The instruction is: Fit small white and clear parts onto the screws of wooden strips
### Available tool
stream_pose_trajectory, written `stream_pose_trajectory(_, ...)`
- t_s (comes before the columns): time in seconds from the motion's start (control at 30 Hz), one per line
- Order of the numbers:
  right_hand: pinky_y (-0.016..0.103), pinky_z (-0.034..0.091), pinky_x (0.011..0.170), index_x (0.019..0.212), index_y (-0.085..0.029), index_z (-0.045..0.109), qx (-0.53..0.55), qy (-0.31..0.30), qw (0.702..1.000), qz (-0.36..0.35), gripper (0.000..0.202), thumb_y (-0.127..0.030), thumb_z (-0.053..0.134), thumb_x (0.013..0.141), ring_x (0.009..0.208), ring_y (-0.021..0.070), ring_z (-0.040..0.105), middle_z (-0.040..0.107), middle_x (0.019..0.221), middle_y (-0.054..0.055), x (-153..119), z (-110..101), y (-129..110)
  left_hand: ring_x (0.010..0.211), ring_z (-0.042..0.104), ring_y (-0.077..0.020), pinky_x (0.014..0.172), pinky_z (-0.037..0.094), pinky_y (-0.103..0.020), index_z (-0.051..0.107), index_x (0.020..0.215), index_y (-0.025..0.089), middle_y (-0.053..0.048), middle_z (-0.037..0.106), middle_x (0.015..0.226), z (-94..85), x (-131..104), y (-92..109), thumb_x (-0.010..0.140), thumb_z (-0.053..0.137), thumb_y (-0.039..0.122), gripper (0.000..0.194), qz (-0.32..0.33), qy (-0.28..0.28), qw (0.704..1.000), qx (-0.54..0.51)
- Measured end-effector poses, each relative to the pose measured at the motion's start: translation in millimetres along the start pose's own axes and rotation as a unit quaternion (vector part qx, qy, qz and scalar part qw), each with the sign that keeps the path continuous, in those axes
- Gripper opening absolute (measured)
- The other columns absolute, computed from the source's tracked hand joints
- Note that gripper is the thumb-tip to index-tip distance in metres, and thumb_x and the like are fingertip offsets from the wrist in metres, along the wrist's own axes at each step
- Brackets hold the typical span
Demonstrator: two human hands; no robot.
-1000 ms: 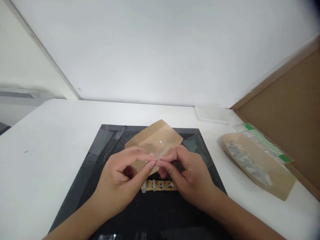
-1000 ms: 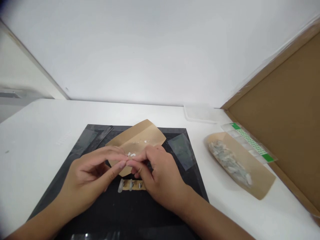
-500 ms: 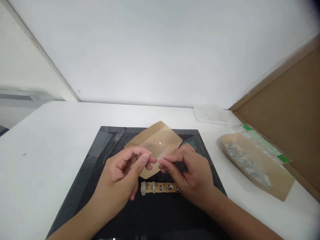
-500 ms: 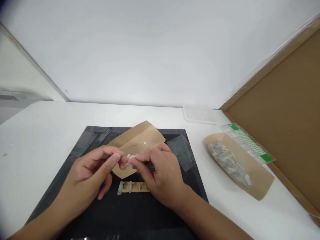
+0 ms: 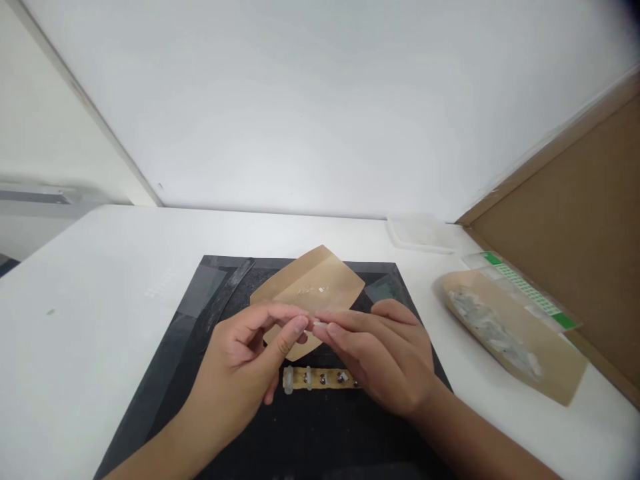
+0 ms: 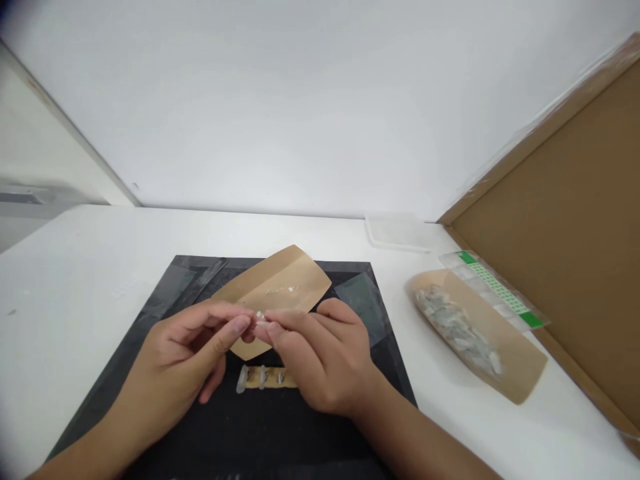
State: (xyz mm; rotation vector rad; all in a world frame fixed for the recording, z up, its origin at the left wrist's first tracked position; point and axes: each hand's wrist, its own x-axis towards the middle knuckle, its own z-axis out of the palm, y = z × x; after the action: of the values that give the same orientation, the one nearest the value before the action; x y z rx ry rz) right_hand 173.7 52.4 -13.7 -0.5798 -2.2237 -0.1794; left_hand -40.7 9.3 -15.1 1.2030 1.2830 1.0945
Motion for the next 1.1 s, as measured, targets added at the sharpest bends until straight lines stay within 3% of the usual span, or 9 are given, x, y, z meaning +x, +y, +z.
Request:
stream_pose_trajectory(0.17, 0.031, 0.043, 0.058, 0.094, -0.018, 0.072, -0.027, 0.005, 0.999, -0.037, 0.008, -0.012, 0.069, 0.097, 0.075, 0.0118, 0.076, 0.084, 0.104, 0.003, 10.2, -3.3, -4.3, 0.038, 0.05, -0.0025, 0.034, 0.039, -0.012, 0.08, 0.096, 0.019, -0.005, 0.077, 0.085, -1.4, 2.3, -3.6, 0.089, 0.08, 0.049, 0.031, 0.004, 0.031, 0.999, 0.013)
stream_pose_trajectory(0.4, 0.033, 0.038, 0.056, 0.086, -0.02, 0.068, -0.048, 0.02, 0.997, -0.059, 0.012, -0.012, 0.073, 0.094, 0.073, 0.0122, 0.075, 0.083, 0.1, 0.005, 12.4, -7.0, -3.5, 0.039, 0.048, -0.0013, 0.034, 0.038, -0.012, 0.08, 0.106, 0.02, -0.008, 0.081, 0.096, -3.8, 2.9, -11.0, 0.086, 0.085, 0.042, 0.03, -0.013, -0.014, 0.997, -0.068)
stream_pose_trajectory(0.53, 0.032, 0.039, 0.056, 0.079, -0.024, 0.065, -0.067, 0.03, 0.995, -0.06, 0.02, -0.013, 0.071, 0.094, 0.072, 0.0102, 0.073, 0.083, 0.094, -0.003, 12.7, -7.4, -1.9, 0.041, 0.048, -0.0015, 0.033, 0.039, -0.011, 0.08, 0.101, 0.018, -0.009, 0.081, 0.097, -1.3, 3.8, -13.0, 0.082, 0.089, 0.04, 0.03, -0.022, -0.01, 0.996, -0.089)
stream_pose_trajectory(0.8, 0.035, 0.044, 0.066, 0.074, -0.022, 0.061, -0.045, -0.019, 0.994, -0.096, 0.025, -0.013, 0.06, 0.097, 0.075, 0.0115, 0.073, 0.082, 0.098, 0.0, 6.1, -14.7, 2.0, 0.036, 0.047, 0.0007, 0.032, 0.037, -0.009, 0.079, 0.099, 0.017, -0.008, 0.08, 0.097, 2.7, 0.9, -12.8, 0.083, 0.088, 0.042, 0.03, -0.039, 0.003, 0.997, -0.062)
stream_pose_trajectory(1.1, 0.035, 0.045, 0.067, 0.075, -0.025, 0.06, -0.025, -0.039, 0.994, -0.103, 0.022, -0.016, 0.073, 0.09, 0.072, 0.0123, 0.072, 0.079, 0.088, -0.006, 1.0, -17.5, 3.5, 0.035, 0.044, 0.0003, 0.03, 0.034, -0.01, 0.072, 0.108, 0.016, -0.01, 0.08, 0.098, 6.3, 2.8, -10.5, 0.082, 0.086, 0.045, 0.041, -0.065, -0.058, 0.992, -0.088)
